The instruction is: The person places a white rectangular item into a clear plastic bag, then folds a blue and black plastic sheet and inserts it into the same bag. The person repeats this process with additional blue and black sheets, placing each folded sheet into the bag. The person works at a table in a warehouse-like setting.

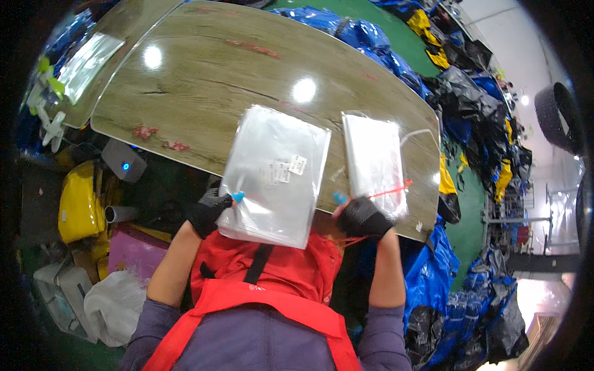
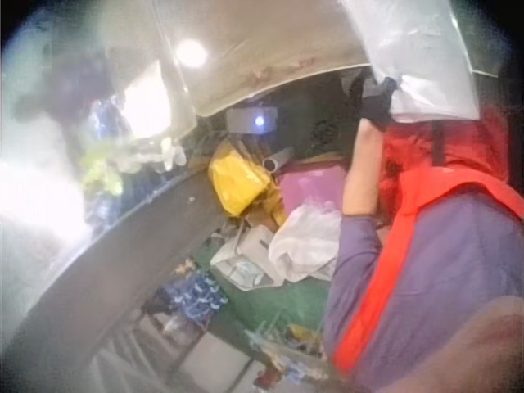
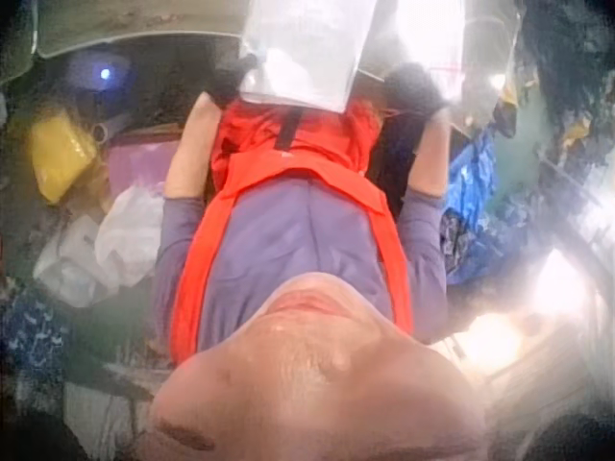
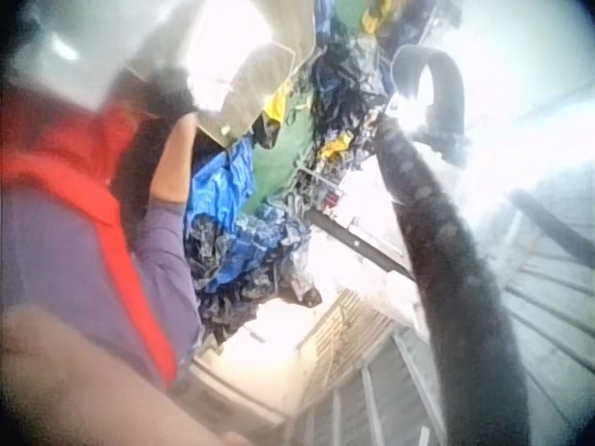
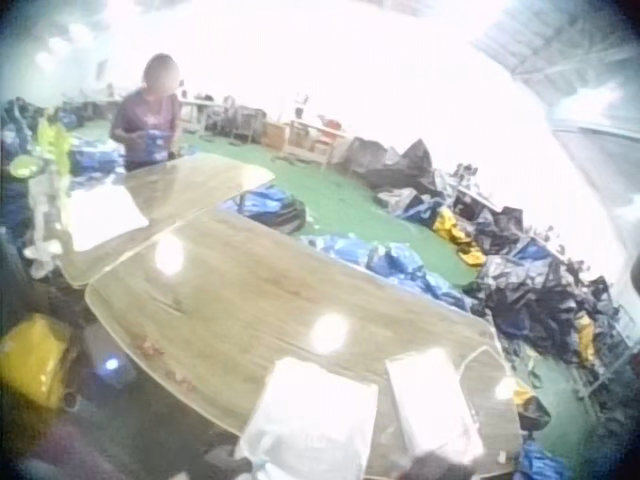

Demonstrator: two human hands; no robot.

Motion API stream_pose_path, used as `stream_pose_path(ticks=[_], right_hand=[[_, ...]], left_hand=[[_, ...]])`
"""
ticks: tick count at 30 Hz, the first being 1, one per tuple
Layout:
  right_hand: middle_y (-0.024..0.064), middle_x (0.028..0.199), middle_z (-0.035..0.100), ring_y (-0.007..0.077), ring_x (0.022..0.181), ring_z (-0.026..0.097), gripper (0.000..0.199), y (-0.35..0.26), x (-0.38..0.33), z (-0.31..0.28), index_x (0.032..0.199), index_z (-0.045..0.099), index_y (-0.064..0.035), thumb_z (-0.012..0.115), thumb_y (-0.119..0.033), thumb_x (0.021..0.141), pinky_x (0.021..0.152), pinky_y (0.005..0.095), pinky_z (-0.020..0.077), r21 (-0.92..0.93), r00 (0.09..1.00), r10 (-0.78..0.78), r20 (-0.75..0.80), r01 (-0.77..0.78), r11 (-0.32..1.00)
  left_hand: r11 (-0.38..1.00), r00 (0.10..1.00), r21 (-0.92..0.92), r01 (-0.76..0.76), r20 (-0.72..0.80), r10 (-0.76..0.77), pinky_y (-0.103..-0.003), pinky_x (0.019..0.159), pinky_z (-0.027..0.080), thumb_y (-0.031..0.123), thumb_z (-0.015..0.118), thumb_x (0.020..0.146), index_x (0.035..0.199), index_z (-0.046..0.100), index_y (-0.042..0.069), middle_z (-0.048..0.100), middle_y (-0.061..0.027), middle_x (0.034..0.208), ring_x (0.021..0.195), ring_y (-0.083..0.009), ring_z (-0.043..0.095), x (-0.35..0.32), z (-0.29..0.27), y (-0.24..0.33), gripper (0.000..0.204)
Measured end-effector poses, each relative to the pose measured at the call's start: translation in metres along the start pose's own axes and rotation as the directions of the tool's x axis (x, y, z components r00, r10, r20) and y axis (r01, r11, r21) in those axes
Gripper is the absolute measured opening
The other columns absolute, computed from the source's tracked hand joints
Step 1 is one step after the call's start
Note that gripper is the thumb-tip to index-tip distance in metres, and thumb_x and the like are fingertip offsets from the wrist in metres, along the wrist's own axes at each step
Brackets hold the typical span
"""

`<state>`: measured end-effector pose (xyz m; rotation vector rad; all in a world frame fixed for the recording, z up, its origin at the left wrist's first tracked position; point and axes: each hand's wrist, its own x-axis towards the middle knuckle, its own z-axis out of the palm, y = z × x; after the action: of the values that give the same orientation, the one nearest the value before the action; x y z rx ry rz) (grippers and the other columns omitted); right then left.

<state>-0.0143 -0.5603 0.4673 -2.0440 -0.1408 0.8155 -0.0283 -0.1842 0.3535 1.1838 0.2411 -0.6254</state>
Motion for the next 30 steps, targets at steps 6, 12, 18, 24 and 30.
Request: stream_pose_path(ticks=[6,12,18,24,30], right_hand=[[0.0107,0.114,0.058,0.0200,0.099,0.058,0.057,-0.002,0.018,0.119,0.126,0.049,0.0013,0.070,-0.028,0.082,0.085,0.0320,0.0479,0.431,0.929,0.018,-0.369,0.154,0.889],[0.0127,0.121,0.055,0.0211,0.106,0.053,0.072,-0.046,0.037,0.179,0.131,0.041,0.0060,0.078,-0.021,0.075,0.087,0.0321,0.0467,0.071,0.809,-0.246,-0.533,0.332,0.941],[0.0142,0.108,0.062,0.0213,0.084,0.060,0.073,-0.108,0.127,0.245,0.136,0.034,-0.0018,0.075,-0.022,0.079,0.073,0.0332,0.0511,-0.187,0.976,-0.215,0.022,0.216,0.958],[0.0123,0.118,0.059,0.0244,0.099,0.062,0.071,-0.097,0.144,0.254,0.142,0.032,-0.0072,0.069,-0.026,0.085,0.083,0.0347,0.0494,-0.047,0.997,-0.041,0.062,0.044,0.998],[0.0098,0.114,0.063,0.0171,0.106,0.059,0.044,-0.085,0.105,0.219,0.131,0.048,-0.0041,0.062,-0.014,0.090,0.093,0.0299,0.0453,0.029,0.990,-0.097,0.107,0.094,0.995]], left_hand=[[0.884,0.938,0.393,-0.255,-0.124,0.325,-0.037,0.075,0.049,0.043,0.068,0.079,0.098,0.065,-0.001,0.067,-0.0151,0.087,0.078,-0.0267,0.063,-0.016,0.021,0.009,0.047],[0.922,0.884,-0.002,-0.387,-0.286,0.370,-0.031,0.081,0.050,0.023,0.071,0.081,0.108,0.062,0.002,0.067,-0.0102,0.094,0.089,-0.0172,0.063,-0.057,-0.018,-0.051,0.035],[0.835,0.783,-0.312,-0.453,-0.586,0.206,-0.032,0.073,0.050,0.011,0.062,0.081,0.092,0.063,0.001,0.063,-0.0093,0.098,0.086,-0.0204,0.060,-0.083,-0.135,-0.166,0.015],[0.907,0.476,-0.216,-0.362,-0.879,-0.019,-0.039,0.089,0.044,0.030,0.065,0.081,0.118,0.057,0.002,0.060,-0.0174,0.113,0.100,-0.0289,0.057,-0.007,-0.234,-0.254,0.048],[0.993,0.365,-0.041,0.113,-0.928,-0.080,-0.038,0.097,0.040,0.032,0.066,0.081,0.127,0.052,0.003,0.058,-0.0169,0.120,0.112,-0.0302,0.053,0.051,-0.324,-0.298,0.056]])
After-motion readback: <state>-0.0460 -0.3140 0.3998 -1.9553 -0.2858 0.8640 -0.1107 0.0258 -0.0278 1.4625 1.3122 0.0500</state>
